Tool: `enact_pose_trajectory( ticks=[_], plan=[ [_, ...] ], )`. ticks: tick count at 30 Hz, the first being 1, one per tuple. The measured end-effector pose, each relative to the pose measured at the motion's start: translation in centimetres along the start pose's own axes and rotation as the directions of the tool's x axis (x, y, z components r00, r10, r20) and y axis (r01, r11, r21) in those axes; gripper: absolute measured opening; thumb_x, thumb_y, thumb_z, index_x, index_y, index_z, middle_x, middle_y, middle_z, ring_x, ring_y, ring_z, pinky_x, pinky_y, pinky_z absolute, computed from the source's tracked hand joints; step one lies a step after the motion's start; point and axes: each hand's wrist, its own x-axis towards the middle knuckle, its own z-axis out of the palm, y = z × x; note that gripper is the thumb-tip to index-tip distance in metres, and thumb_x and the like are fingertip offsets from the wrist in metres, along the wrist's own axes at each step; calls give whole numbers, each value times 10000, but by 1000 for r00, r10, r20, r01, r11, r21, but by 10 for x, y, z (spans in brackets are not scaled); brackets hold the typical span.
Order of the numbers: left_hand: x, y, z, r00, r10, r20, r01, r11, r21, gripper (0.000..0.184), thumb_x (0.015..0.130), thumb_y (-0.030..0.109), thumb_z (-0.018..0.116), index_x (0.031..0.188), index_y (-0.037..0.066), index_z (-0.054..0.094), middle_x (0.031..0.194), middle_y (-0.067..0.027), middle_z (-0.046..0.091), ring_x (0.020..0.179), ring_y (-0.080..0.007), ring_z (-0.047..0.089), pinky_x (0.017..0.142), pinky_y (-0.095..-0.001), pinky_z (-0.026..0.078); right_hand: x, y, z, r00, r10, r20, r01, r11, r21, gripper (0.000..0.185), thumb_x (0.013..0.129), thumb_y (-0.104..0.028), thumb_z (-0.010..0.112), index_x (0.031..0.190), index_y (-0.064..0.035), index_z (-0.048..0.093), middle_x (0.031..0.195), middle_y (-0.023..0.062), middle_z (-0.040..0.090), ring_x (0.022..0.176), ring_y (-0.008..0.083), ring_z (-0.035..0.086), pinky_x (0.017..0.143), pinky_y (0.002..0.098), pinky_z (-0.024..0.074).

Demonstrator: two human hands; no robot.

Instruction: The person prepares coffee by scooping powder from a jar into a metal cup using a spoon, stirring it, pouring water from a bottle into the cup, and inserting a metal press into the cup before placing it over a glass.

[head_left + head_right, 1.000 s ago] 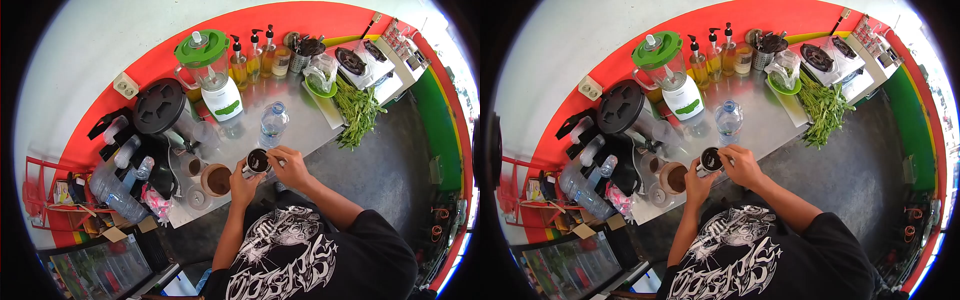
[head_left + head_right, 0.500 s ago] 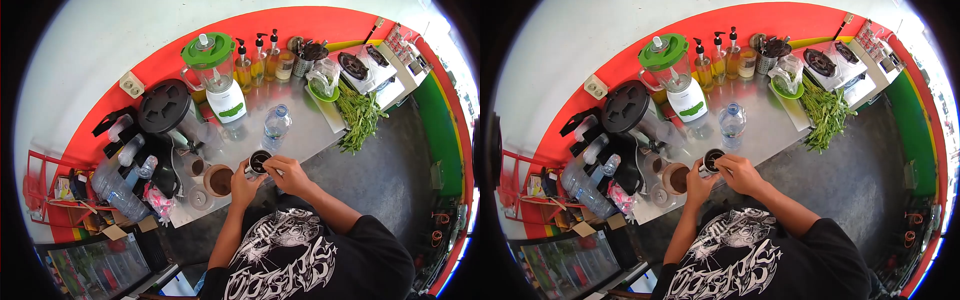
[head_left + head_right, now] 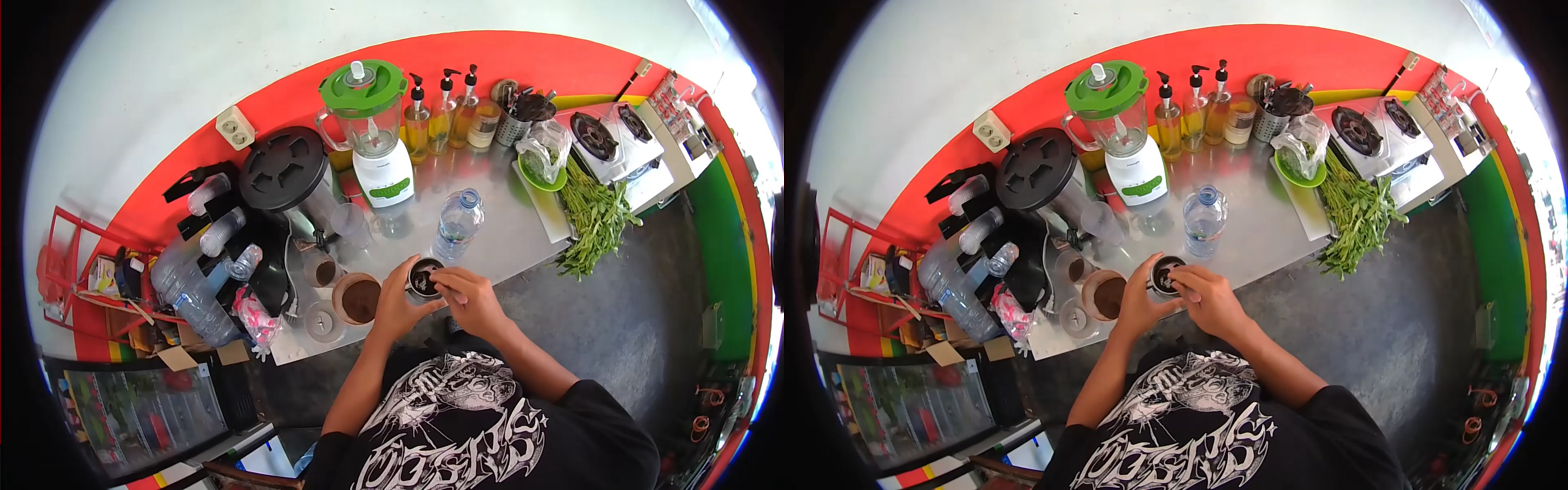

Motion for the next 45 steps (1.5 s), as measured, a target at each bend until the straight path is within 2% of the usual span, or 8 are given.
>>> enact_pose_trajectory(
  ticks=[5,9,15,17,30,34,38,45],
  plan=[
    [-1,-5,3,999,8,-35,-5,998,65,892,709,199,980,1493,37,588,1386,-186,712,1302,-382,660,1113,-467,502,-6,2,-13,981,9,195,-21,998,58,265,922,55,759,1183,13,779,1197,212,775,1006,419,767,872,440,628],
    [3,-6,4,998,-27,-49,30,997,69,848,714,227,988,1455,46,619,1342,-181,735,1245,-386,694,1106,-465,507,-2,22,-29,984,-78,160,70,996,53,236,942,58,776,1166,-8,809,1190,176,792,968,329,801,819,379,639],
    [17,2,-16,992,-49,121,55,997,-49,851,730,275,993,1468,61,628,1345,-182,739,1273,-379,690,1127,-471,501,2,41,-38,969,-120,217,131,991,-40,368,858,114,795,1184,-52,822,1188,144,777,963,317,794,825,388,639],
    [18,3,-21,981,-70,183,66,997,26,869,722,258,997,1478,47,621,1357,-190,736,1291,-384,684,1135,-465,503,2,39,-37,928,-255,271,276,960,-43,414,824,124,793,1197,-54,816,1187,150,780,982,333,787,849,406,638],
    [19,16,-27,958,-146,246,161,986,-43,878,716,200,997,1487,41,607,1372,-177,740,1300,-363,689,1123,-441,518,14,38,-49,893,-287,348,268,958,103,349,848,90,780,1173,-34,811,1131,149,807,965,352,785,820,421,636],
    [17,15,-24,970,-87,226,97,995,-33,877,732,175,1006,1489,27,588,1365,-144,744,1269,-281,702,1114,-397,510,30,40,-64,907,-138,398,117,990,75,223,892,54,775,1105,1,817,1030,172,807,880,359,777,780,412,623],
    [16,17,-24,967,-107,232,114,993,-18,876,726,171,1005,1485,28,591,1366,-145,742,1275,-281,701,1114,-399,511,30,44,-46,960,-137,245,131,991,41,165,939,30,763,1097,20,810,990,180,800,832,342,770,743,389,611],
    [12,6,-21,967,-135,216,127,991,49,876,750,284,982,1517,92,605,1432,-159,700,1360,-362,625,1175,-489,452,7,12,-36,960,-51,275,52,999,6,147,977,36,735,1114,51,788,970,176,790,808,282,786,738,365,615]
  ],
)
